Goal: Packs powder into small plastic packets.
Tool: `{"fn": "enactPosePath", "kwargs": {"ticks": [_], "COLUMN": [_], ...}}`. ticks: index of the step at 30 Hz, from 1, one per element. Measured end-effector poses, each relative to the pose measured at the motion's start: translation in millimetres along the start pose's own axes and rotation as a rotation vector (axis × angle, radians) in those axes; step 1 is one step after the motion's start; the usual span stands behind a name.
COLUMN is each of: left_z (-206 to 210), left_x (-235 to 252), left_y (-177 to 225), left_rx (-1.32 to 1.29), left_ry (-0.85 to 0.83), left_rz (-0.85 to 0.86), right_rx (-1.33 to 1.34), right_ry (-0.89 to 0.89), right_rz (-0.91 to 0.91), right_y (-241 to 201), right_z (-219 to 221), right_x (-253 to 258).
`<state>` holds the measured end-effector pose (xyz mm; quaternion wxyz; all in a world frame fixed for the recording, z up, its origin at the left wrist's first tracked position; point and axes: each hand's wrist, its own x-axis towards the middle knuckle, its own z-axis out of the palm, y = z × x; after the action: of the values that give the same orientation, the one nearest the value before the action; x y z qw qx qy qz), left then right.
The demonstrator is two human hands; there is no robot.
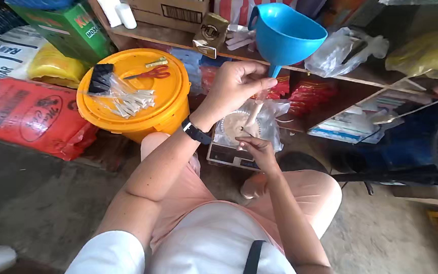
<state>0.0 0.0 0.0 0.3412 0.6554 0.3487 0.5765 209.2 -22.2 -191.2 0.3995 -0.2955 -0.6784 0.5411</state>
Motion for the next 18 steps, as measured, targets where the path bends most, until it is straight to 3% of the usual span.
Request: {"fn": "enactPosePath", "kwargs": {"ticks": [18], "left_z": [2.7], "left_x": [1.8], "left_y": [17.7], "left_rx": [-0.023], "left_ry": [-0.008], "left_rz": [0.059], "right_rx": [-0.208], "right_ry": [0.008], "right_rz": [-0.058], "right_y": [-15.7], "right_z": [-0.1], "right_x": [2.4]}}
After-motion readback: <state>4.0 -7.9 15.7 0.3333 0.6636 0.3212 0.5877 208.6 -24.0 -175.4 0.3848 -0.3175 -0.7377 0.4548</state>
